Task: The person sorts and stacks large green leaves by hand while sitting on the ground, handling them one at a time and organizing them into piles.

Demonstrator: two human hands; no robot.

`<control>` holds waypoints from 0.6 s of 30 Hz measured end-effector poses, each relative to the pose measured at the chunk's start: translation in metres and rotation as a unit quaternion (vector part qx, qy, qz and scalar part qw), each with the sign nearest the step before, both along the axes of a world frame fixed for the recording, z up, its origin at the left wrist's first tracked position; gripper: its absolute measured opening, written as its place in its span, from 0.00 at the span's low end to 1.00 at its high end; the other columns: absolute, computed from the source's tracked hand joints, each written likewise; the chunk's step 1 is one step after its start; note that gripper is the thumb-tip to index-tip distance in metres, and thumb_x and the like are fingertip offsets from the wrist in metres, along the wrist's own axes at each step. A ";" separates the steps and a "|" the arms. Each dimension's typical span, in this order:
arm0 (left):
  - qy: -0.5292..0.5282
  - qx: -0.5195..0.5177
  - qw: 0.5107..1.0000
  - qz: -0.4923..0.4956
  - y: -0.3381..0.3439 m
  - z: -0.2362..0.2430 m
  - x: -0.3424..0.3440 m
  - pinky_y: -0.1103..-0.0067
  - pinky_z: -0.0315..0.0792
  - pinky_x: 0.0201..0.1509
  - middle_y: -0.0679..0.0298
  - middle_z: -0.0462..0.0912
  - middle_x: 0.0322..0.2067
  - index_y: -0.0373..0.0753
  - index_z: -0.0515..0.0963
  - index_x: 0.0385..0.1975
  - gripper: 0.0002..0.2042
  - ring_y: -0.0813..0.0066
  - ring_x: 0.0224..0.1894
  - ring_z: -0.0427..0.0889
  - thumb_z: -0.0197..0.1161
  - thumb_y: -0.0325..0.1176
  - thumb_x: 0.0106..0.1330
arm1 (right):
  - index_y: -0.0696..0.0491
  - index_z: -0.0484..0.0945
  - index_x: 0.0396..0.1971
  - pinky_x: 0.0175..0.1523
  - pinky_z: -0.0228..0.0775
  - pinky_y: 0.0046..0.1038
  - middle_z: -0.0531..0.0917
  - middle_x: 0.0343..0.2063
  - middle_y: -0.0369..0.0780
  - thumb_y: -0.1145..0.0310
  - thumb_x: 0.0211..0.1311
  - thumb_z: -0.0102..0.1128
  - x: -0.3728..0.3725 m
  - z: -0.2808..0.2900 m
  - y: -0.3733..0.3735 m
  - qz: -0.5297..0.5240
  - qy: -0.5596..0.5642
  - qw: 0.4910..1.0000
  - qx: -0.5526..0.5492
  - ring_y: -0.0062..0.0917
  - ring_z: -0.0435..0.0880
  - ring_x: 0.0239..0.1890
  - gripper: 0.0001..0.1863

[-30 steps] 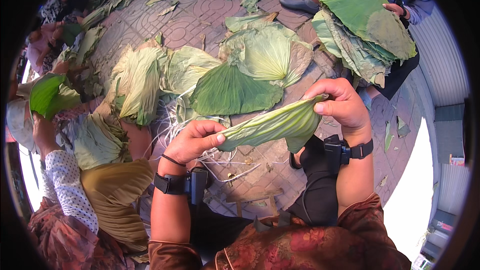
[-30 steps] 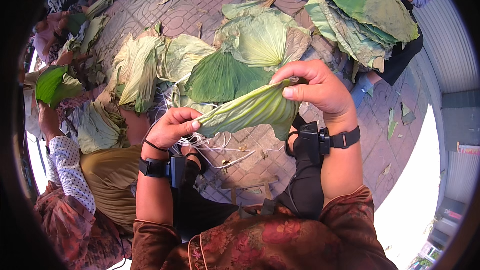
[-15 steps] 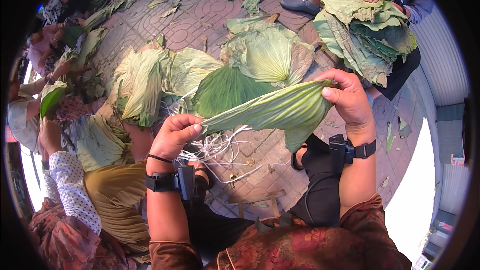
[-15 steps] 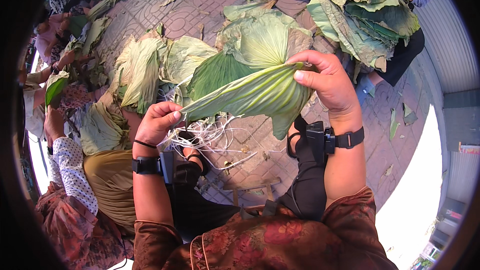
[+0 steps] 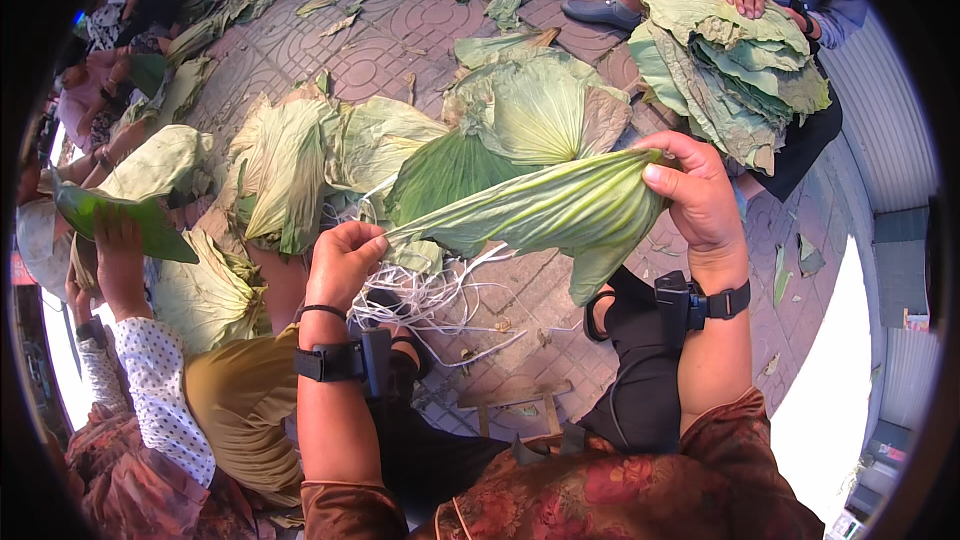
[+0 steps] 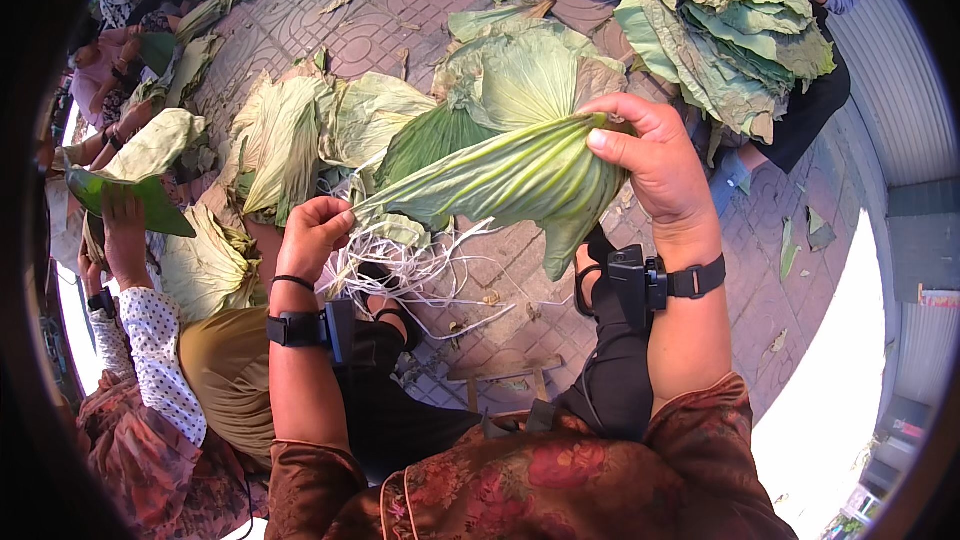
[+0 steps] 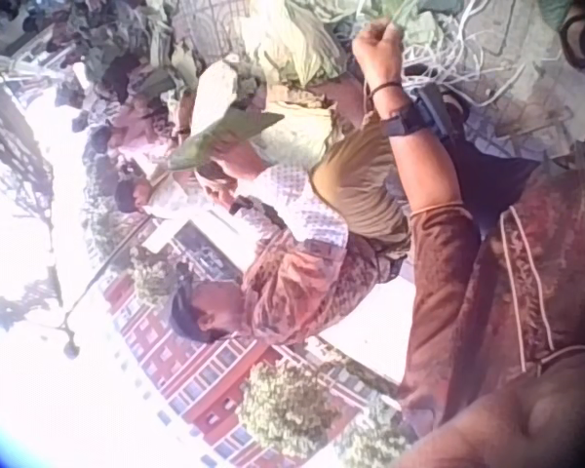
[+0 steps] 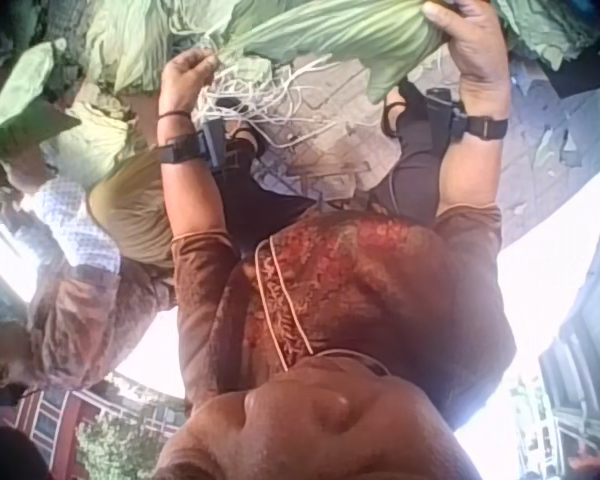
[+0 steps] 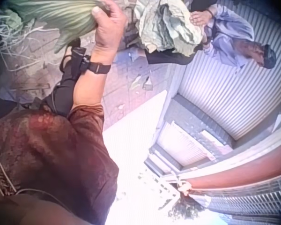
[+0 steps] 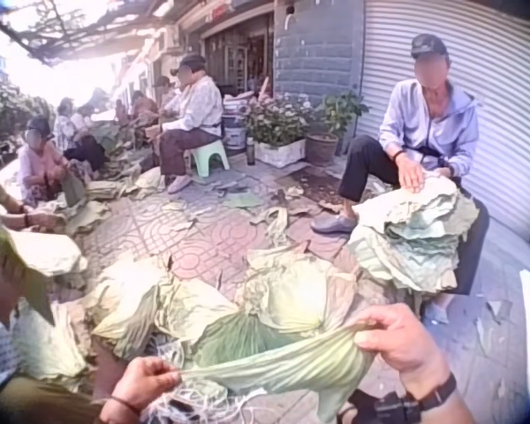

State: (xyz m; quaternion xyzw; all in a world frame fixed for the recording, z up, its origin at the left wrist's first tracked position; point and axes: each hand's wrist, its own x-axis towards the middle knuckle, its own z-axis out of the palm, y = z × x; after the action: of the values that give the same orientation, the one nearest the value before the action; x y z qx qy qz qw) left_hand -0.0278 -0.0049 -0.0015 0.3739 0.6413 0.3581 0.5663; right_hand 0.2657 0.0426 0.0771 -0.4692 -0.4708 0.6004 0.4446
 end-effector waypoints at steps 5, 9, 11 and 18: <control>0.054 -0.001 0.997 0.050 0.003 -0.011 -0.006 0.90 0.59 0.17 0.70 0.69 0.13 0.33 0.70 0.21 0.02 0.86 0.14 0.64 0.53 0.24 0.48 | 0.60 0.70 0.28 0.36 0.60 0.15 0.73 0.23 0.35 0.76 0.41 0.51 -0.001 -0.005 0.000 0.011 -0.002 1.000 0.012 0.14 0.69 0.27 0.10; 0.310 0.039 0.949 0.052 -0.001 -0.017 -0.022 0.85 0.64 0.23 0.63 0.73 0.15 0.33 0.72 0.19 0.04 0.79 0.18 0.70 0.54 0.26 0.43 | 0.60 0.69 0.30 0.38 0.61 0.17 0.74 0.26 0.37 0.77 0.41 0.51 0.002 0.002 0.000 -0.037 0.073 0.995 0.063 0.16 0.71 0.29 0.11; 0.343 0.027 0.938 0.050 -0.002 -0.014 -0.024 0.82 0.66 0.27 0.60 0.74 0.17 0.33 0.72 0.23 0.08 0.74 0.20 0.73 0.55 0.28 0.42 | 0.60 0.69 0.31 0.38 0.62 0.19 0.74 0.27 0.37 0.78 0.42 0.51 0.004 0.003 0.002 -0.062 0.104 0.989 0.088 0.18 0.71 0.29 0.11; 0.404 0.063 0.905 -0.117 0.000 0.001 0.001 0.74 0.62 0.40 0.51 0.71 0.33 0.34 0.64 0.40 0.23 0.59 0.37 0.70 0.54 0.41 0.46 | 0.60 0.69 0.31 0.36 0.63 0.17 0.74 0.26 0.37 0.80 0.43 0.49 -0.014 -0.005 0.005 -0.055 0.087 0.994 0.018 0.17 0.71 0.29 0.10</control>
State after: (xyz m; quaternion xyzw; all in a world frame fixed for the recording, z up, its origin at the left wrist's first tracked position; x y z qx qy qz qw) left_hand -0.0270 -0.0049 -0.0007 0.5934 0.7431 0.1471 0.2721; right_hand 0.2516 0.0475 0.0723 -0.4319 -0.4145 0.6050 0.5250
